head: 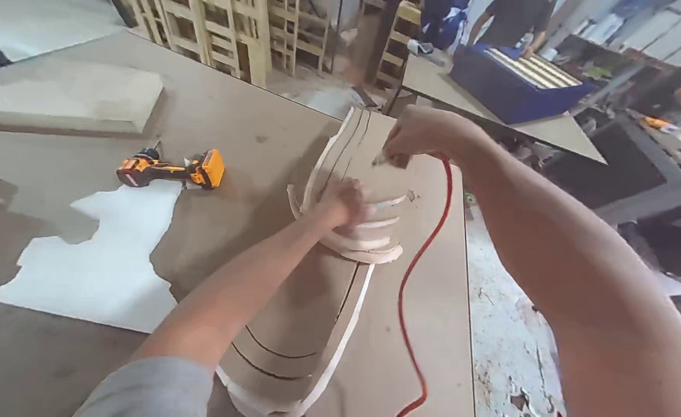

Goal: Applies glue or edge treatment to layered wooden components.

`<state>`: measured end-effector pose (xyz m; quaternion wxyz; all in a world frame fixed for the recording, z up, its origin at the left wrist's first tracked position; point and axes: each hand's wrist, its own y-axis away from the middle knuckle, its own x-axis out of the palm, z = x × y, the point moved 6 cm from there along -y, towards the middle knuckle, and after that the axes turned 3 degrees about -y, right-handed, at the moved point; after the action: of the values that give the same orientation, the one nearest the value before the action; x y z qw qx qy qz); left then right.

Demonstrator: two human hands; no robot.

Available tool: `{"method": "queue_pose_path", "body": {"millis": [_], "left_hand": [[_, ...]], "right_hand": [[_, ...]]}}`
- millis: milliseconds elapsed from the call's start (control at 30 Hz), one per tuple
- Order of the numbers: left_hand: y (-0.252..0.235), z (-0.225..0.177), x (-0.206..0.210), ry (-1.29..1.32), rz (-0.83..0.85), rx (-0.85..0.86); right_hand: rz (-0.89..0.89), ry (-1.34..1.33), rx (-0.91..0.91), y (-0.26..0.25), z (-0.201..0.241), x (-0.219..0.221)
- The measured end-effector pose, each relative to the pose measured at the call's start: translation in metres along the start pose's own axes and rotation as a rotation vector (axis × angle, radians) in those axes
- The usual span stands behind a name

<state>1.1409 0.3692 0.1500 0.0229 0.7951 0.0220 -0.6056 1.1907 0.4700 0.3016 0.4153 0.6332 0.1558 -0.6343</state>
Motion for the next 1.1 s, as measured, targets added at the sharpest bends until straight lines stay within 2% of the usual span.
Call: {"method": "queue_pose_path", "body": {"millis": [100,167,267,333,400,433,467,500,533,567,600,667,700,733,767,800,867,900,933,1000,1033,1067,1100], "left_hand": [[-0.009,-0.006,0.014,-0.019,0.052,-0.021],[-0.008,-0.003,0.016,-0.039,0.014,-0.017],[-0.004,0.002,0.015,-0.056,-0.154,0.028],[0.006,-0.006,0.015,-0.043,-0.124,0.009],[0.031,-0.034,0.019,-0.074,-0.057,0.039],[0.049,-0.051,0.025,-0.106,-0.023,0.072],[0.073,-0.068,0.035,-0.130,0.003,0.100],[0.102,-0.083,0.049,-0.149,0.016,0.117],[0.134,-0.100,0.069,-0.145,0.030,0.128],[0.167,-0.117,0.093,-0.102,0.075,0.123],[0.199,-0.133,0.118,-0.070,0.124,0.097],[0.258,-0.170,0.171,-0.015,0.192,0.060],[0.285,-0.192,0.196,0.001,0.227,0.039],[0.312,-0.214,0.219,0.019,0.253,0.013],[0.340,-0.239,0.240,0.027,0.273,-0.016],[0.367,-0.264,0.257,0.040,0.304,-0.049],[0.403,-0.315,0.275,0.083,0.361,-0.093],[0.415,-0.339,0.281,0.118,0.381,-0.102],[0.425,-0.361,0.288,0.126,0.352,-0.087],[0.426,-0.386,0.295,0.124,0.291,-0.055],[0.417,-0.392,0.294,0.118,0.287,-0.050],[0.407,-0.395,0.292,0.130,0.285,-0.052],[0.396,-0.395,0.288,0.153,0.281,-0.059]], "right_hand": [[0.030,-0.011,0.023,-0.020,0.008,0.013],[0.089,-0.082,-0.034,0.004,0.009,0.024],[0.224,-0.261,-0.147,0.089,-0.009,0.050],[0.256,-0.308,-0.057,0.165,-0.031,0.073],[0.398,-0.433,0.057,0.246,-0.061,0.118],[0.345,-0.380,0.097,0.278,-0.080,0.137],[0.191,-0.255,0.143,0.302,-0.098,0.152],[0.039,-0.214,0.181,0.320,-0.111,0.168],[-0.021,-0.260,0.192,0.335,-0.119,0.191],[0.037,-0.366,0.149,0.350,-0.120,0.218],[0.181,-0.508,0.057,0.363,-0.114,0.244],[0.572,-0.735,-0.106,0.401,-0.103,0.298],[0.718,-0.747,-0.129,0.424,-0.114,0.320],[0.773,-0.689,-0.116,0.447,-0.140,0.340],[0.735,-0.571,-0.053,0.469,-0.178,0.354],[0.608,-0.410,0.056,0.491,-0.223,0.361],[0.208,-0.190,0.246,0.527,-0.298,0.354],[0.092,-0.211,0.255,0.541,-0.310,0.346],[0.064,-0.302,0.176,0.552,-0.305,0.343],[0.213,-0.602,-0.100,0.566,-0.268,0.356],[0.306,-0.649,-0.197,0.569,-0.253,0.363],[0.318,-0.601,-0.246,0.568,-0.249,0.363],[0.238,-0.507,-0.246,0.561,-0.253,0.354]]}}
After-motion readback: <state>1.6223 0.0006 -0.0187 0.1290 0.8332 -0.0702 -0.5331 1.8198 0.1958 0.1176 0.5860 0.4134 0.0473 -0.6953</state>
